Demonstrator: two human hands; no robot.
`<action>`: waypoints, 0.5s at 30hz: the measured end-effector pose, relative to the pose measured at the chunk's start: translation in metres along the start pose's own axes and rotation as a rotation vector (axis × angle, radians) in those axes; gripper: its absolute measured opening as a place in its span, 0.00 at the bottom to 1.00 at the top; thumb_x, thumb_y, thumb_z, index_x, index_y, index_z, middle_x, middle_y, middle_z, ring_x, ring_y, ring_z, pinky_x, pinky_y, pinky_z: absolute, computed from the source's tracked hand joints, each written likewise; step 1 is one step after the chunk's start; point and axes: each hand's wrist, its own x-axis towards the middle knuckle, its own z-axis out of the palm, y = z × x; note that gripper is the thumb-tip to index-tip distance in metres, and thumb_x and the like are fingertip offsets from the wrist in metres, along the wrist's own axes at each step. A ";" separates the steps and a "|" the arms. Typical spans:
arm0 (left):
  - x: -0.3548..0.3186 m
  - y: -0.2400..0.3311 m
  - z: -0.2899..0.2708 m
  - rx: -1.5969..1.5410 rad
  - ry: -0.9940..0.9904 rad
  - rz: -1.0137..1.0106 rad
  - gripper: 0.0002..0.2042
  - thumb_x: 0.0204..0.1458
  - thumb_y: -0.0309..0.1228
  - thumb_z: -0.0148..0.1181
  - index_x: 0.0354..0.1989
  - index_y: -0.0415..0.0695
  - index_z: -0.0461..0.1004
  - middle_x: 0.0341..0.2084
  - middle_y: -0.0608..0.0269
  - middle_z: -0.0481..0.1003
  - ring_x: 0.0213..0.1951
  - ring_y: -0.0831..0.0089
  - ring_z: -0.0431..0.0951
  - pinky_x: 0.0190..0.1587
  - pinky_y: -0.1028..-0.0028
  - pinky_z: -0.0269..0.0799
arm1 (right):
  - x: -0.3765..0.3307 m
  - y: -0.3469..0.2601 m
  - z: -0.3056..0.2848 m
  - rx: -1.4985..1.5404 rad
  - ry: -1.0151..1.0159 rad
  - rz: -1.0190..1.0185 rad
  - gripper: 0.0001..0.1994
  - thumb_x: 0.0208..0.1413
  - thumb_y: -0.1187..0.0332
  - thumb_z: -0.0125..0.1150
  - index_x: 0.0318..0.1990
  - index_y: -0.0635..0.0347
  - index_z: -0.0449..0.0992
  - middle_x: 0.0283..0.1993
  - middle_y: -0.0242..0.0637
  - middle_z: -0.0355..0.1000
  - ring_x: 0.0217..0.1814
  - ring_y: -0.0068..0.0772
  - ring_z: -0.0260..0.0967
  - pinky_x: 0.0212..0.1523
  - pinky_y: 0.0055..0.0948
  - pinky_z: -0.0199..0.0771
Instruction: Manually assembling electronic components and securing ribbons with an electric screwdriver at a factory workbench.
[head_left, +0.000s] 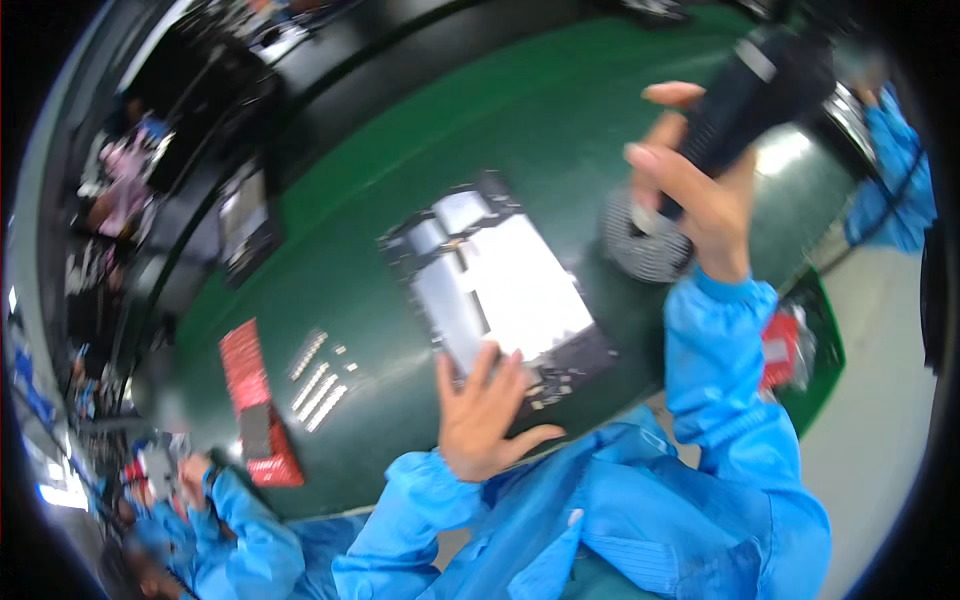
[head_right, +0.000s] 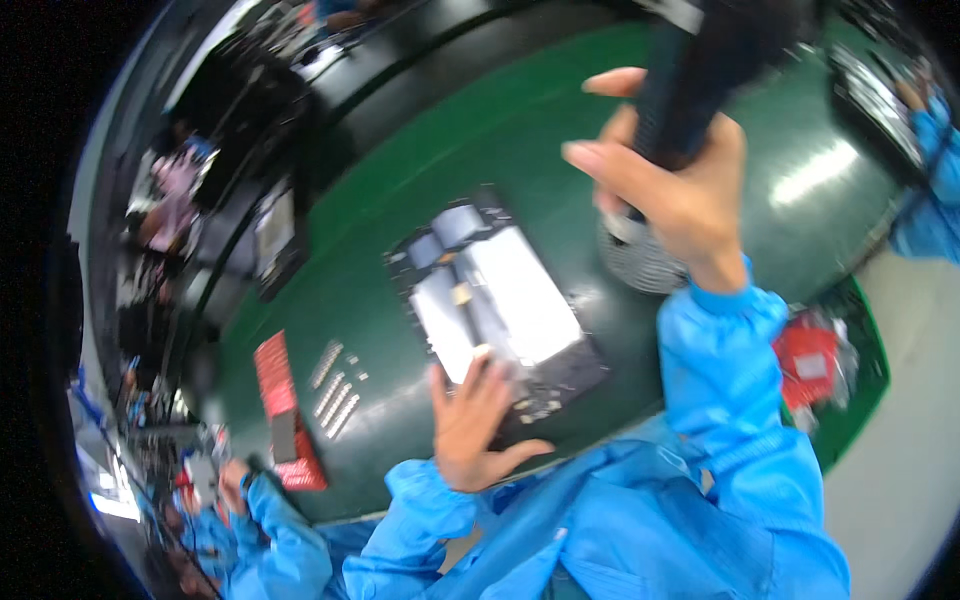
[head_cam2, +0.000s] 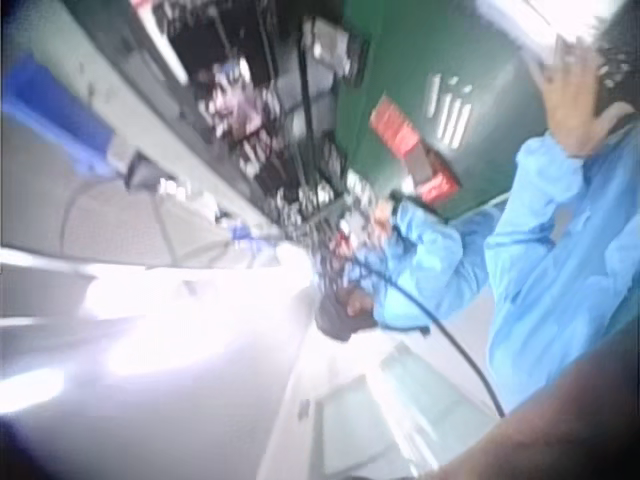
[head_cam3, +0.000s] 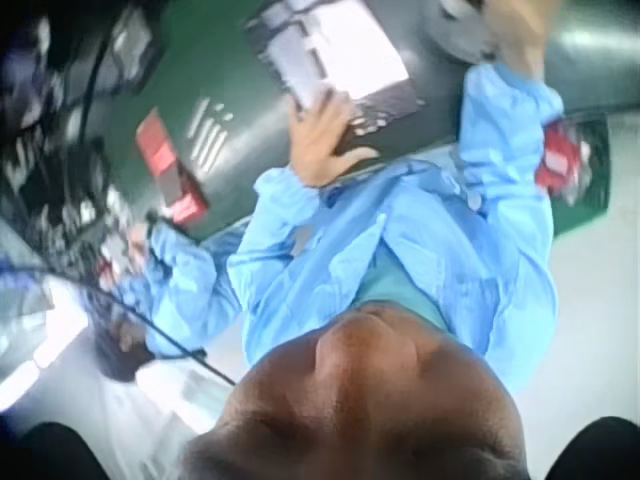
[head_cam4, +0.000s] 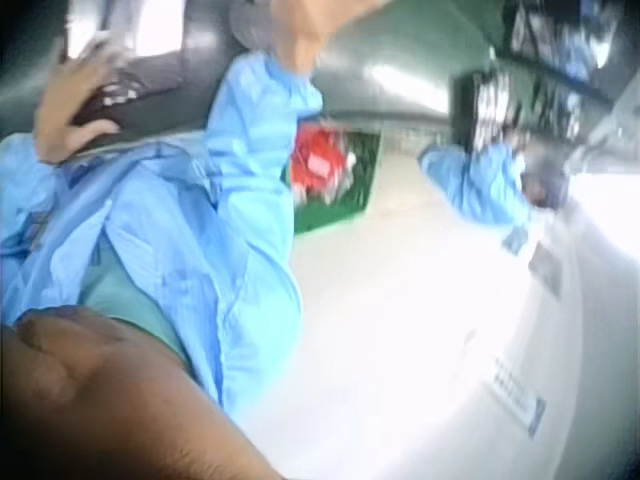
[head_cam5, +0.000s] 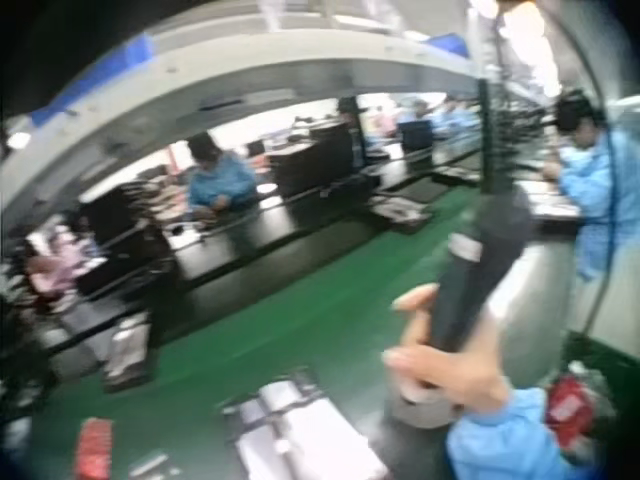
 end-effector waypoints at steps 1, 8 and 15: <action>0.009 0.001 -0.003 -0.051 0.074 -0.062 0.35 0.39 0.33 0.70 0.57 0.34 0.63 0.58 0.46 0.63 0.62 0.52 0.60 0.63 0.45 0.44 | 0.005 0.004 -0.012 -0.004 0.032 -0.005 0.16 0.41 0.75 0.69 0.39 0.69 0.72 0.19 0.30 0.69 0.16 0.19 0.65 0.18 0.18 0.61; 0.058 -0.032 0.021 -0.483 0.540 -0.359 0.31 0.47 0.09 0.42 0.64 0.32 0.50 0.66 0.48 0.49 0.67 0.60 0.48 0.65 0.69 0.47 | 0.004 0.033 -0.039 0.040 0.055 -0.026 0.14 0.42 0.79 0.68 0.37 0.67 0.71 0.19 0.32 0.70 0.16 0.21 0.67 0.17 0.20 0.64; 0.060 -0.027 0.021 -0.169 0.486 -0.214 0.11 0.53 0.19 0.53 0.44 0.35 0.74 0.35 0.51 0.79 0.42 0.65 0.78 0.61 0.56 0.56 | 0.006 0.041 -0.041 -0.054 0.044 -0.011 0.15 0.43 0.78 0.68 0.39 0.66 0.70 0.19 0.32 0.70 0.17 0.21 0.67 0.18 0.20 0.64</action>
